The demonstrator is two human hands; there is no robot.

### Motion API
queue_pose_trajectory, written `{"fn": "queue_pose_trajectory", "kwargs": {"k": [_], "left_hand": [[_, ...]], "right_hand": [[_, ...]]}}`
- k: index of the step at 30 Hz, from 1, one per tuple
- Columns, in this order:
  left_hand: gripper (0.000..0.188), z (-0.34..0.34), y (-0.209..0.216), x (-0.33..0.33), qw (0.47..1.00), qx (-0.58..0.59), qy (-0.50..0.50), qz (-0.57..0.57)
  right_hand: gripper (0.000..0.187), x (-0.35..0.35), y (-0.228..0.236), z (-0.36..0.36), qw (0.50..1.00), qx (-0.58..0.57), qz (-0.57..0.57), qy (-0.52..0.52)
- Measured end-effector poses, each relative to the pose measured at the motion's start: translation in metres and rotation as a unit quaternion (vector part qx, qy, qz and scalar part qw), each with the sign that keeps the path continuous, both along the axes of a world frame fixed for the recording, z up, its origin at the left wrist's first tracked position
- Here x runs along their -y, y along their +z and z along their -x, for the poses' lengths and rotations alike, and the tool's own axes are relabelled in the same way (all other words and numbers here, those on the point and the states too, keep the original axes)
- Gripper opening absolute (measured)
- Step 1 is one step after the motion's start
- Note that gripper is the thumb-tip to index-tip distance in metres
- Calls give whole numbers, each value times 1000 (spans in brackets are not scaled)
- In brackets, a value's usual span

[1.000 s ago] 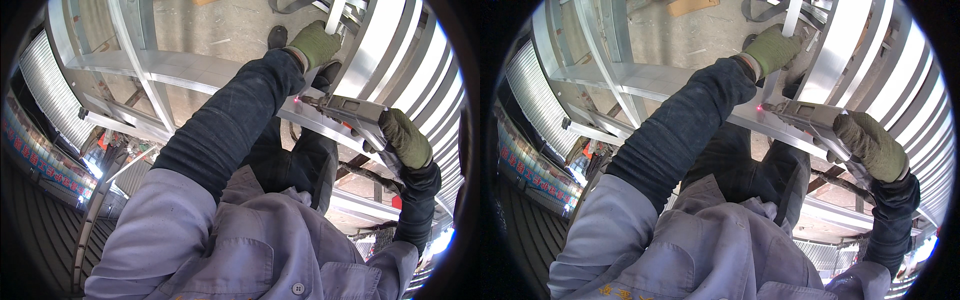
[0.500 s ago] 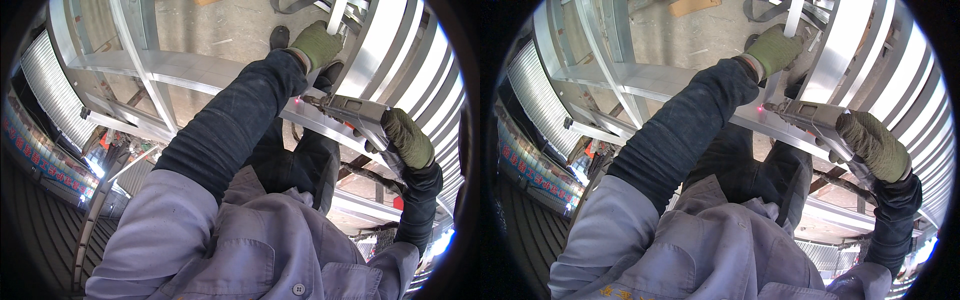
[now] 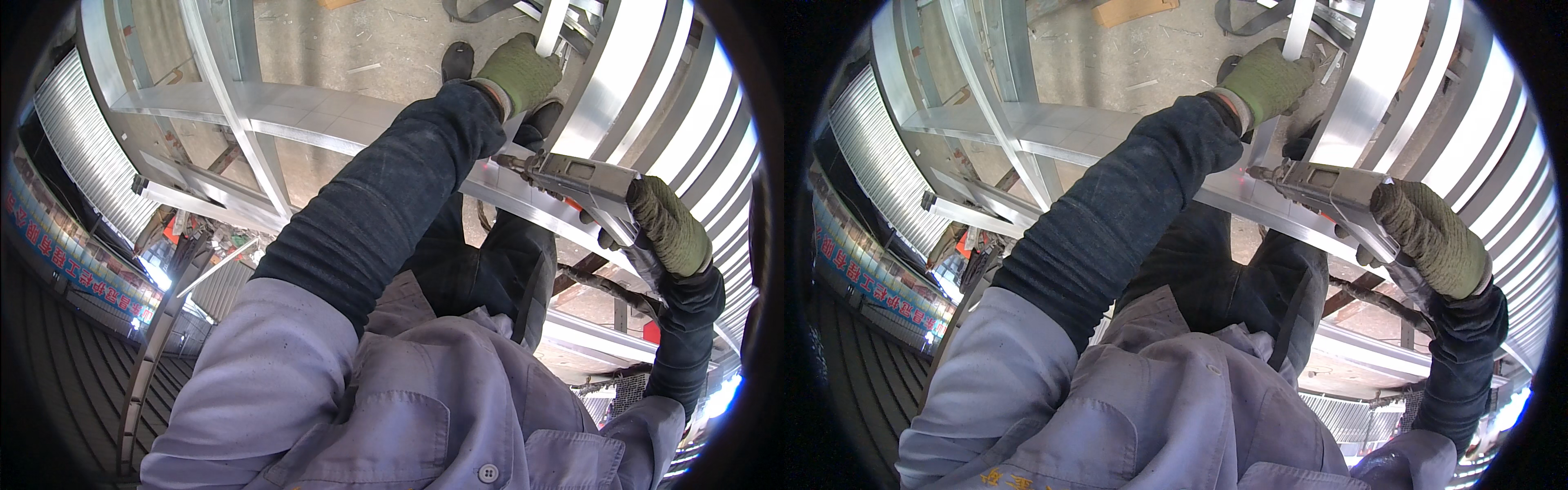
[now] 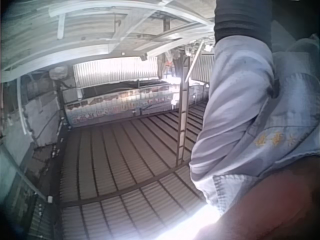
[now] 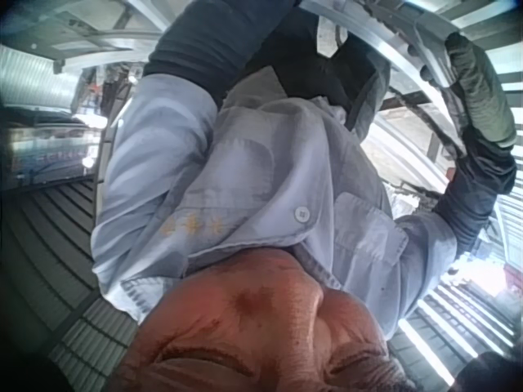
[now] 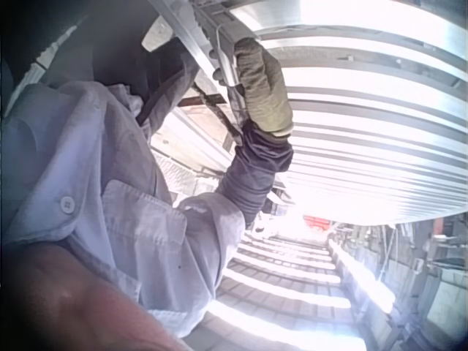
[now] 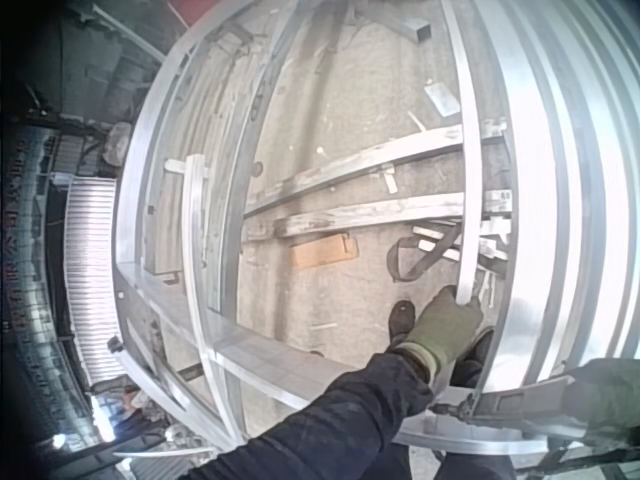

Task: The person positions metal bars onto a curved metal frame and welds them in place using a handheld welding tool. They repeat this process for multiple bars, moving along the frame to attach each piece.

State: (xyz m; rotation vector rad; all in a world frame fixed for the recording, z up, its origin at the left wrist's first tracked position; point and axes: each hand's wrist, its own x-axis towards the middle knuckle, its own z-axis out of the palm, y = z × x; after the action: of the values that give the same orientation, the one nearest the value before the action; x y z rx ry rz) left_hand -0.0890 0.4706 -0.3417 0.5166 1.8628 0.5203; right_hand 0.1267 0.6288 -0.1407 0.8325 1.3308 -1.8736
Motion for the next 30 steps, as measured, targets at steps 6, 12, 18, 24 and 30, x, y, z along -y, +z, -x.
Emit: {"fn": "queue_pose_trajectory", "kwargs": {"k": [6, 12, 18, 24, 30], "left_hand": [[49, 2, -5, -1, 997, -6, -71, -8], [39, -5, -54, 20, 954, -178, -228, -82], [35, -7, -19, -1, 994, -47, -97, 23], [42, 4, 5, -1, 917, -171, -358, -54], [45, 7, 24, -11, 883, -212, -416, -47]], "right_hand": [[78, 9, -4, -1, 998, 23, 27, -49], [78, -2, -7, 0, 996, -44, -43, 63], [77, -3, -6, -2, 996, 51, -29, 60], [79, 5, -13, -10, 999, 1, -24, 37], [84, 11, -7, -4, 999, 46, 18, -22]]}}
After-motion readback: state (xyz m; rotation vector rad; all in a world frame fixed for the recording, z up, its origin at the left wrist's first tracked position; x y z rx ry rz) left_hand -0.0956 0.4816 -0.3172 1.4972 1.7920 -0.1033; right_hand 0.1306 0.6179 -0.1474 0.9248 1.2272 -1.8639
